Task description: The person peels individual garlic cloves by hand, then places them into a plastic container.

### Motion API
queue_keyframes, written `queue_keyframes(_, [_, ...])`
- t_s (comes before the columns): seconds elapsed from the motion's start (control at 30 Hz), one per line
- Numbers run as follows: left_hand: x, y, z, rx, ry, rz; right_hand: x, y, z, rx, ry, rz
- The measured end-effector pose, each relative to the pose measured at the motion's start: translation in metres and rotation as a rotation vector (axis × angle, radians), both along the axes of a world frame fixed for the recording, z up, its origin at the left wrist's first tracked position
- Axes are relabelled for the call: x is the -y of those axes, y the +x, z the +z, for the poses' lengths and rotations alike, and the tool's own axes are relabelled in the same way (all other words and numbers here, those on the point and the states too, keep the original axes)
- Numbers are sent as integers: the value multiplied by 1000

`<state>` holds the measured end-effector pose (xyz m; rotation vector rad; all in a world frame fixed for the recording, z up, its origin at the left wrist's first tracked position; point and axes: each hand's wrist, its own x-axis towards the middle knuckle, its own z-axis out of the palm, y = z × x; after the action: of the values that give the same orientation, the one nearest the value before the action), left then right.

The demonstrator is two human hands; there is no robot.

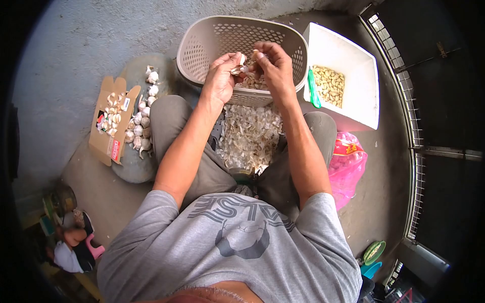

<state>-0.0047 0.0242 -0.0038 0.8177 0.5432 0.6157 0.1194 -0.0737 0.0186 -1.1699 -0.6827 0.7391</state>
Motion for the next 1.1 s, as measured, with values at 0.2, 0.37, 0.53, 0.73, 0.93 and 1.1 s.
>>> queue_keyframes(0.2, [1, 0, -2, -85, 49, 13, -3, -8, 1, 670, -139, -49])
queue_keyframes(0.37, [3, 2, -14, 36, -174, -7, 0, -15, 11, 495, -266, 56])
queue_keyframes(0.53, [1, 1, -18, 25, -161, 16, 1, -22, 5, 695, -220, 41])
queue_keyframes(0.73, [10, -1, -13, 23, -208, 73, -1, -29, 3, 775, -258, 7])
queue_keyframes(0.93, [4, -1, -16, 56, -260, 48, -1, -22, -5, 524, -188, 14])
queue_keyframes(1.1, [4, 4, -8, -120, -173, 126, -2, 2, -11, 387, -168, -111])
